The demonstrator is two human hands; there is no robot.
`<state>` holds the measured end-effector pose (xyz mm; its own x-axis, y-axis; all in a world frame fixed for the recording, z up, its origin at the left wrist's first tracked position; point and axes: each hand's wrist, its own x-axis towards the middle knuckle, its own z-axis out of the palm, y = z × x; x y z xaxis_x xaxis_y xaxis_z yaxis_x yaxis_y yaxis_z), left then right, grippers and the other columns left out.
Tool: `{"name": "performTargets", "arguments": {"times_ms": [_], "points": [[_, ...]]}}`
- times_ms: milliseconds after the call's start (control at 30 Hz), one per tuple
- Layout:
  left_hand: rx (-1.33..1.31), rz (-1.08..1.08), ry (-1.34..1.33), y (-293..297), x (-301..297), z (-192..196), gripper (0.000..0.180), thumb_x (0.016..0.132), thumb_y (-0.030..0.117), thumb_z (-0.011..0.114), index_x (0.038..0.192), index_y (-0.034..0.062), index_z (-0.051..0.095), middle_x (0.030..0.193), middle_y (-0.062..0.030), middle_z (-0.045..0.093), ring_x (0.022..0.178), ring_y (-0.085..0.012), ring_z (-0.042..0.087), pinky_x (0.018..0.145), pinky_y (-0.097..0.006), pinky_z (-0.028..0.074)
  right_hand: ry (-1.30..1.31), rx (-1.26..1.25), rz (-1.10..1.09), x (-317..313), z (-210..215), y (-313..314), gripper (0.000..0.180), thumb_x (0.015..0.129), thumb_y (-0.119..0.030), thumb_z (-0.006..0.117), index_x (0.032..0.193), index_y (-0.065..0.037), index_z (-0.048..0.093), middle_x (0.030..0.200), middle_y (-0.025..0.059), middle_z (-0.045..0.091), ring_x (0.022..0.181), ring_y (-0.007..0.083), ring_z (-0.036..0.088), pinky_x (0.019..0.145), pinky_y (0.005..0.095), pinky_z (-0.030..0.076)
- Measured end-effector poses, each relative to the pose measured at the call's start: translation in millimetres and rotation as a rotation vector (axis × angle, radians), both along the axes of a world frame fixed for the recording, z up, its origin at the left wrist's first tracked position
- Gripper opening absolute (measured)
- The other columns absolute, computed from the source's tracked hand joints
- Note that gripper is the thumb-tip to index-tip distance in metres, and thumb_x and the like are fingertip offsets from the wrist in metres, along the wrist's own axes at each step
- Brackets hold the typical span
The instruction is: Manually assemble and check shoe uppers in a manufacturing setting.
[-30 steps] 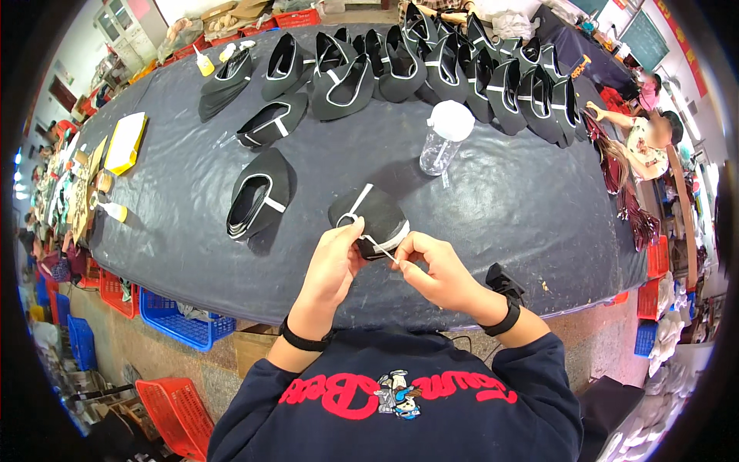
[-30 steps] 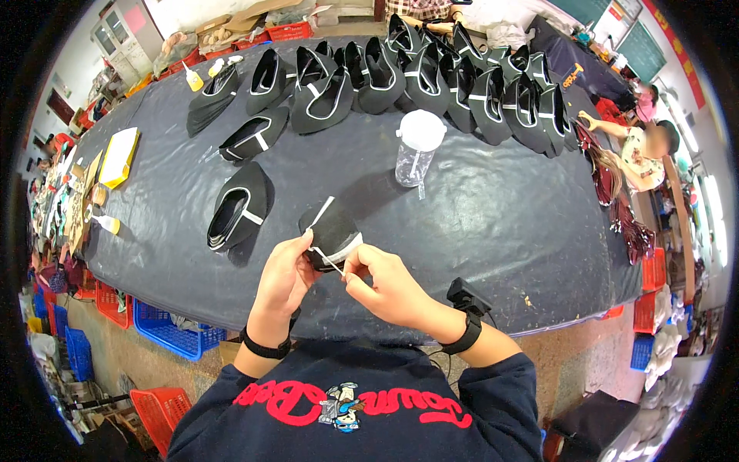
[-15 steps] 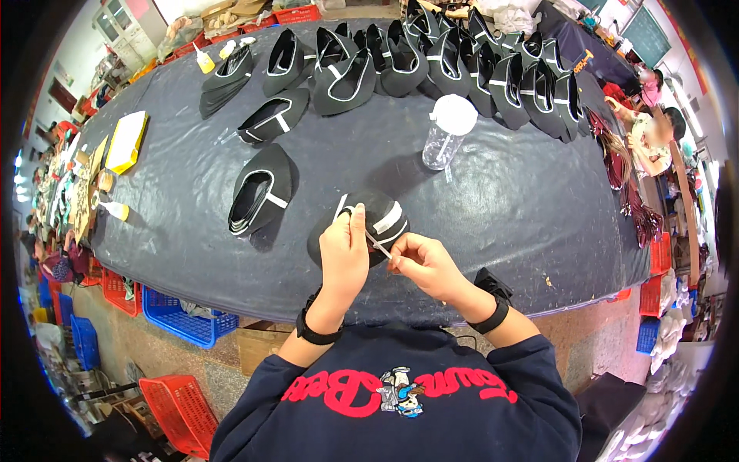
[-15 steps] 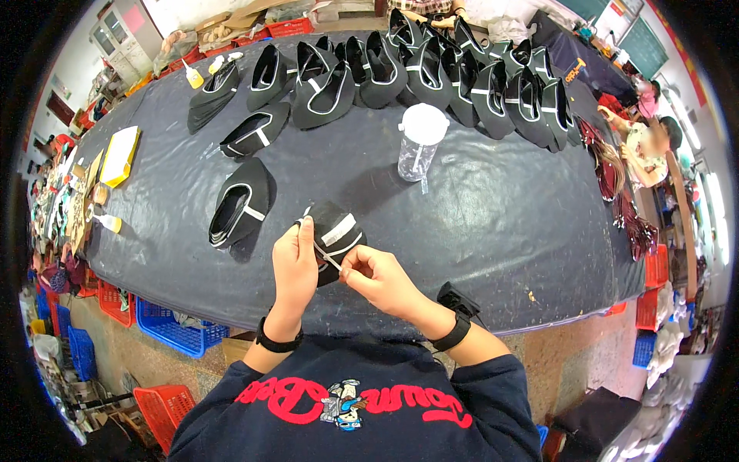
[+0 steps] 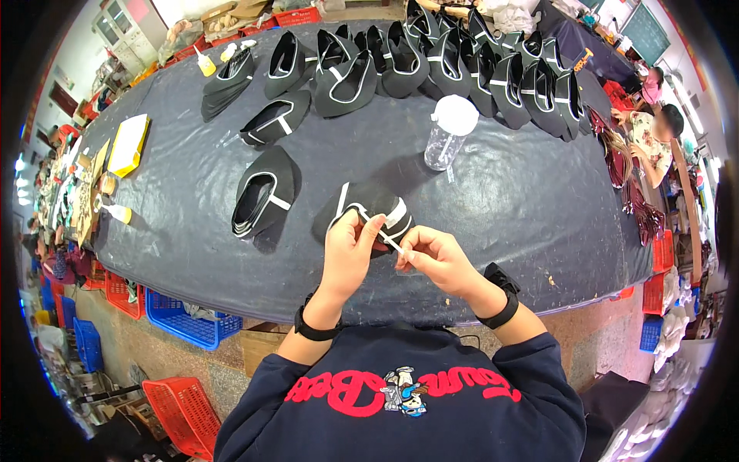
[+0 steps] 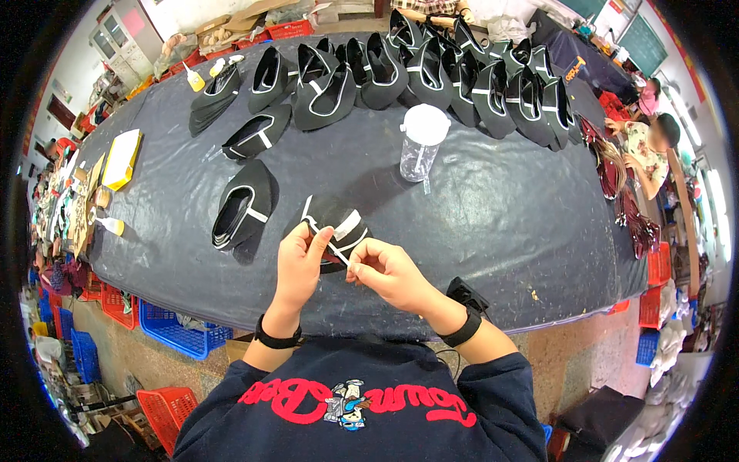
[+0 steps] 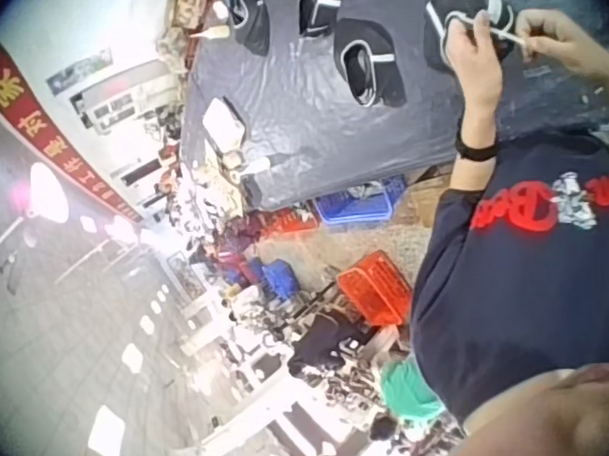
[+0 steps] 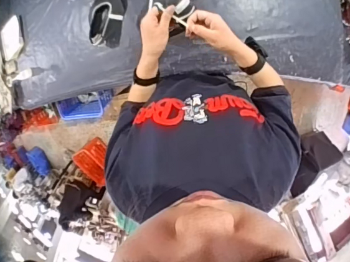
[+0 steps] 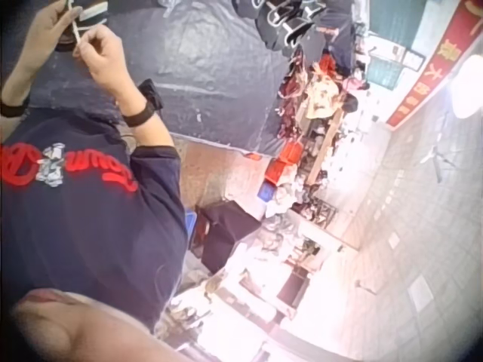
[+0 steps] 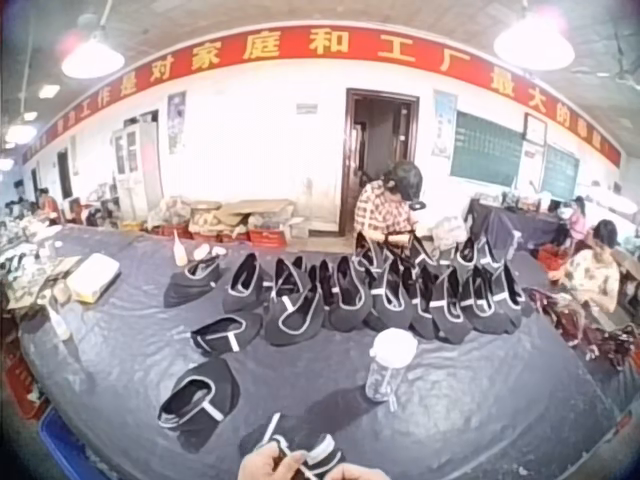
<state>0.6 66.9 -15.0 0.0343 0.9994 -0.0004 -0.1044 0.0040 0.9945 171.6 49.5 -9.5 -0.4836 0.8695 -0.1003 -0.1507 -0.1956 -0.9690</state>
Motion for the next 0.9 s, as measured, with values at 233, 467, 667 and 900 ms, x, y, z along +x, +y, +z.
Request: {"name": "performTargets", "arguments": {"times_ms": [233, 467, 667, 900], "points": [[-0.280, -0.210, -0.308, -3.5, -8.9, 7.4, 0.030, 0.096, 0.028, 0.046, 0.086, 0.0022, 0.058, 0.078, -0.0055, 0.061, 0.070, -0.0120, 0.060, 0.061, -0.026, 0.049, -0.745, 1.088, -0.359, -4.9, 31.4, 15.2, 0.017, 0.069, 0.001, 0.063, 0.082, -0.003, 0.053, 0.081, 0.0104, 0.055, 0.075, 0.0275, 0.055, 0.064, 0.0326, 0.047], [-0.149, -0.340, -0.379, -11.7, -14.8, 32.2, 0.035, 0.084, 0.005, 0.060, 0.114, 0.0002, 0.042, 0.100, -0.0124, 0.059, 0.090, -0.0197, 0.063, 0.079, -0.032, 0.052, -0.494, 0.899, -0.245, 4.9, 37.9, 12.8, 0.022, 0.076, 0.001, 0.062, 0.097, -0.001, 0.060, 0.095, 0.0106, 0.061, 0.084, 0.0277, 0.061, 0.071, 0.0330, 0.051], [-0.161, -0.258, -0.350, -13.2, -14.0, 28.8, 0.039, 0.076, -0.003, 0.067, 0.109, 0.0006, 0.048, 0.099, -0.0075, 0.059, 0.092, -0.0151, 0.059, 0.081, -0.028, 0.049, -0.633, 1.349, -0.189, 9.1, 41.1, 9.3, 0.028, 0.065, 0.001, 0.064, 0.093, 0.004, 0.061, 0.095, 0.0141, 0.062, 0.086, 0.0268, 0.063, 0.073, 0.0325, 0.053], [-0.248, -0.279, -0.438, -12.9, -12.0, 23.0, 0.033, 0.083, 0.000, 0.060, 0.113, -0.0001, 0.048, 0.103, -0.0080, 0.058, 0.094, -0.0147, 0.058, 0.082, -0.028, 0.048, -0.879, 1.690, -0.094, 13.9, 42.2, 2.5, 0.026, 0.063, -0.003, 0.062, 0.087, 0.007, 0.061, 0.089, 0.0143, 0.061, 0.079, 0.0238, 0.063, 0.069, 0.0303, 0.055]]}}
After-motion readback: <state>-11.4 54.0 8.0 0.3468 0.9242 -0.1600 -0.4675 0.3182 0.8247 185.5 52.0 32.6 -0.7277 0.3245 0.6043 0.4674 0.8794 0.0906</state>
